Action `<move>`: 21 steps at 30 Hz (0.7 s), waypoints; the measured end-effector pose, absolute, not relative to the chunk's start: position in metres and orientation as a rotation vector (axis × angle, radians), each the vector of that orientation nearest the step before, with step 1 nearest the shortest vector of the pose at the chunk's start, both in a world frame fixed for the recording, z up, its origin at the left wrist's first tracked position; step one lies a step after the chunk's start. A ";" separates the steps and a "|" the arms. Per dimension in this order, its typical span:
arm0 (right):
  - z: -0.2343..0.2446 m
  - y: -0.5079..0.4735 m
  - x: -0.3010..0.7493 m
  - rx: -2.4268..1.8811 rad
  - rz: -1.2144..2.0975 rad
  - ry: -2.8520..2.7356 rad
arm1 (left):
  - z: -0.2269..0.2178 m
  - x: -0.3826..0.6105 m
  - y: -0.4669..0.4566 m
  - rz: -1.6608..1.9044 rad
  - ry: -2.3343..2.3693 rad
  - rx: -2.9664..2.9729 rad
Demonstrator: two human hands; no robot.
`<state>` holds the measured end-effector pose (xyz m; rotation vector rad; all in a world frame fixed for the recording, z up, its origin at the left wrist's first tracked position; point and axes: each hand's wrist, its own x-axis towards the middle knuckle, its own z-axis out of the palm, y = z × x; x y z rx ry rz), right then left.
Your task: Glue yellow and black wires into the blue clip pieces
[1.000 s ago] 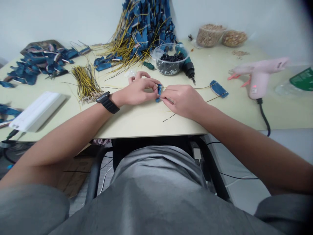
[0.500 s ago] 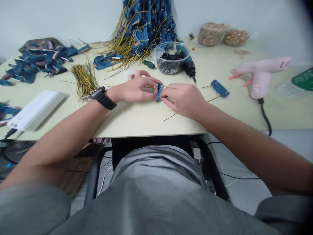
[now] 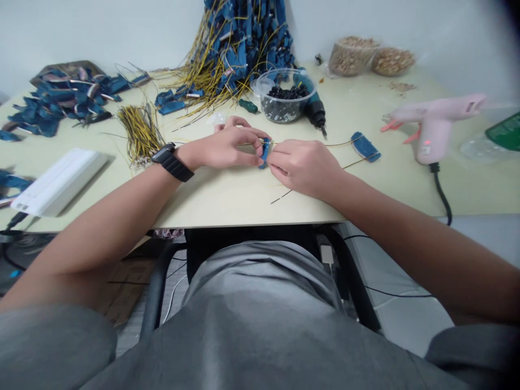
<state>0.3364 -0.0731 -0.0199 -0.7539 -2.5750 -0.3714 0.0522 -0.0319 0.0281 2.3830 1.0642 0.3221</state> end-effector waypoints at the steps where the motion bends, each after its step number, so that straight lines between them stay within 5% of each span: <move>1: -0.019 -0.073 0.336 -0.761 -0.361 -2.579 | 0.028 0.052 -0.031 0.312 1.065 2.385; 21: -0.006 -0.057 0.349 -0.949 0.216 -2.398 | 0.030 0.044 -0.023 0.298 0.974 2.409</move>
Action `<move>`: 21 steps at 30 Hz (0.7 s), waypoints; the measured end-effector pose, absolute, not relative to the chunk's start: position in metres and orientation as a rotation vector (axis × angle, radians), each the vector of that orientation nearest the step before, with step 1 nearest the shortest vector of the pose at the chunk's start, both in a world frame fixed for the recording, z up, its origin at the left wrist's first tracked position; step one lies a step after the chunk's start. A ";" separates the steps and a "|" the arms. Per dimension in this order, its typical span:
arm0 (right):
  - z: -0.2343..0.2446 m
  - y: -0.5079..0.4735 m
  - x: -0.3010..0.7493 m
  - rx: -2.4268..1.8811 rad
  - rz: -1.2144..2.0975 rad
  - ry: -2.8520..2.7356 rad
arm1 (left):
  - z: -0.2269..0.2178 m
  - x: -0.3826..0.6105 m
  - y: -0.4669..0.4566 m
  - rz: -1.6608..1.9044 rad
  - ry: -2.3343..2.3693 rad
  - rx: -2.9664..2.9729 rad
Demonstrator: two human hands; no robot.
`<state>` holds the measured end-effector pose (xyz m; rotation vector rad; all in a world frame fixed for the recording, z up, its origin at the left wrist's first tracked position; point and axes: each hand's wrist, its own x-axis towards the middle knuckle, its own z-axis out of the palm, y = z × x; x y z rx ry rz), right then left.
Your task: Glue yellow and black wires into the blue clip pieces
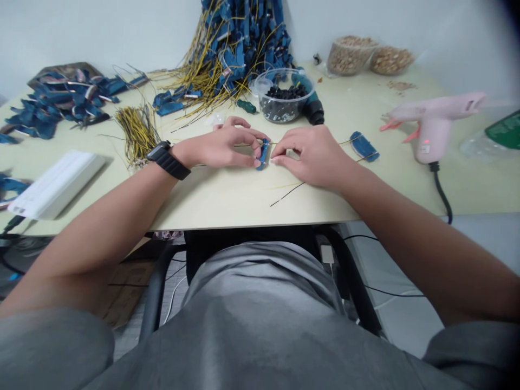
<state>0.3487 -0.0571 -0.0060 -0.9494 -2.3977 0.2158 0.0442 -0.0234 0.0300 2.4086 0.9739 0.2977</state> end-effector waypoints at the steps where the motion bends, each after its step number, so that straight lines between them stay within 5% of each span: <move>1: -0.005 -0.056 0.349 -0.966 0.259 -2.365 | 0.031 0.044 -0.022 0.287 0.964 2.406; 10: -0.001 -0.050 0.340 -0.995 0.559 -2.307 | 0.030 0.042 -0.016 0.243 0.900 2.387; 21: -0.005 -0.061 0.338 -0.927 0.449 -2.362 | 0.031 0.043 -0.015 0.251 0.886 2.388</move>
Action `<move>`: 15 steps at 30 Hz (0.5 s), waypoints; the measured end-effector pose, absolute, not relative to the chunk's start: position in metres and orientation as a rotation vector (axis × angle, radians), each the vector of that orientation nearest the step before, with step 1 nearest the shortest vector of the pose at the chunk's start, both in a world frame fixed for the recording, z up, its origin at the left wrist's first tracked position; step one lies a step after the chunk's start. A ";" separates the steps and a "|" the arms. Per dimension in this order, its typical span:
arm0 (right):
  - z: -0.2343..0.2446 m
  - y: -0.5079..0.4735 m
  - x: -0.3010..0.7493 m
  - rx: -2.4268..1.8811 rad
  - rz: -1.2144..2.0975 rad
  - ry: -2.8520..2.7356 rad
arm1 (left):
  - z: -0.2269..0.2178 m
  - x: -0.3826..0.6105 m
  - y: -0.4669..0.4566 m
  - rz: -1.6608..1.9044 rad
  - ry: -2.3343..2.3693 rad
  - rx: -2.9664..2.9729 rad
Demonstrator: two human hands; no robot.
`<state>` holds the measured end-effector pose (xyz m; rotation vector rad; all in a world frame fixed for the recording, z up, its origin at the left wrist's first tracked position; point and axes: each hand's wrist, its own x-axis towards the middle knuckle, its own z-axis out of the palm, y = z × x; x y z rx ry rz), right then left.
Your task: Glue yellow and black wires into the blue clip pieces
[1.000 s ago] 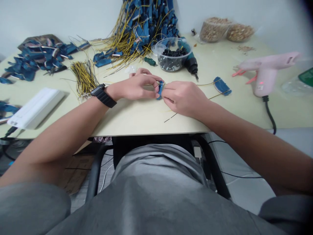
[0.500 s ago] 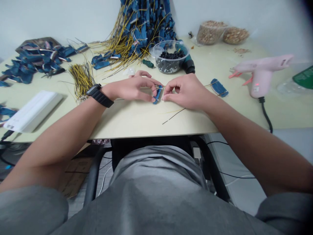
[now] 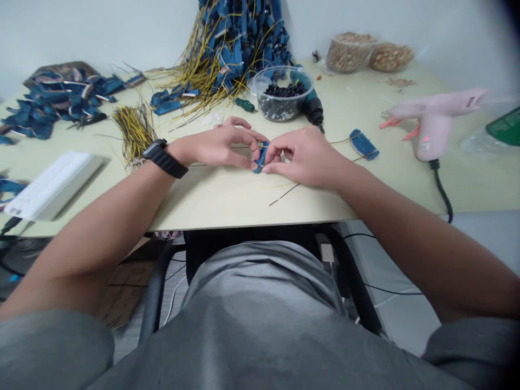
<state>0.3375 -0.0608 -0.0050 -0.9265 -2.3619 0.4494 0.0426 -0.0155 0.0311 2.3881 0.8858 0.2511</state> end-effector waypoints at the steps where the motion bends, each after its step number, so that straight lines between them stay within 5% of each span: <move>1: -0.004 -0.063 0.339 -0.906 0.408 -2.374 | 0.031 0.043 -0.015 0.255 0.883 2.385; 15: -0.013 -0.072 0.335 -0.803 0.109 -2.504 | 0.034 0.042 -0.018 0.240 0.904 2.397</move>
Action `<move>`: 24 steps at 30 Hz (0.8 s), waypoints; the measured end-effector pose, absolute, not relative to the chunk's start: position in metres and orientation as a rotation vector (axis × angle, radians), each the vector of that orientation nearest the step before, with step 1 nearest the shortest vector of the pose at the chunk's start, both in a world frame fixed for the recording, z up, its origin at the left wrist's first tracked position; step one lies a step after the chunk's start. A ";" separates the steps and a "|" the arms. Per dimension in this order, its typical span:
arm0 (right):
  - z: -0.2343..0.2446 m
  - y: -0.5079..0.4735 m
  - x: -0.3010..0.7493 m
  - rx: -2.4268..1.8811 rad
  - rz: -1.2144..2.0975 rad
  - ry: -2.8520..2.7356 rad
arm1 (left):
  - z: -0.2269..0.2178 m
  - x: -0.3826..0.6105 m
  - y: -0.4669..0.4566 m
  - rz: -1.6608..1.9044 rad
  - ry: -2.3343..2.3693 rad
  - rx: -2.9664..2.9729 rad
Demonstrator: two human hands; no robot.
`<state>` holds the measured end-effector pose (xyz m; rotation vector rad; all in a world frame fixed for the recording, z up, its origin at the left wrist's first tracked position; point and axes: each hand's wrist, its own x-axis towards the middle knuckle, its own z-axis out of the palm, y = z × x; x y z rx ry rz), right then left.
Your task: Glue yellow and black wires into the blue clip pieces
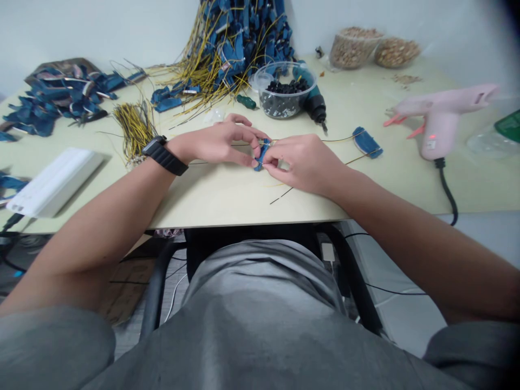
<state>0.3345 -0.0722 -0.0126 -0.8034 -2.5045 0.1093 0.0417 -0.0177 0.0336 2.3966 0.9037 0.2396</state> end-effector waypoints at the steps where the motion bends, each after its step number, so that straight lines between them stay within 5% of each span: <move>1: -0.013 -0.072 0.335 -0.797 0.093 -2.512 | 0.033 0.042 -0.018 0.241 0.903 2.396; 24: -0.004 -0.070 0.330 -0.949 0.501 -2.336 | 0.031 0.043 -0.017 0.267 0.931 2.371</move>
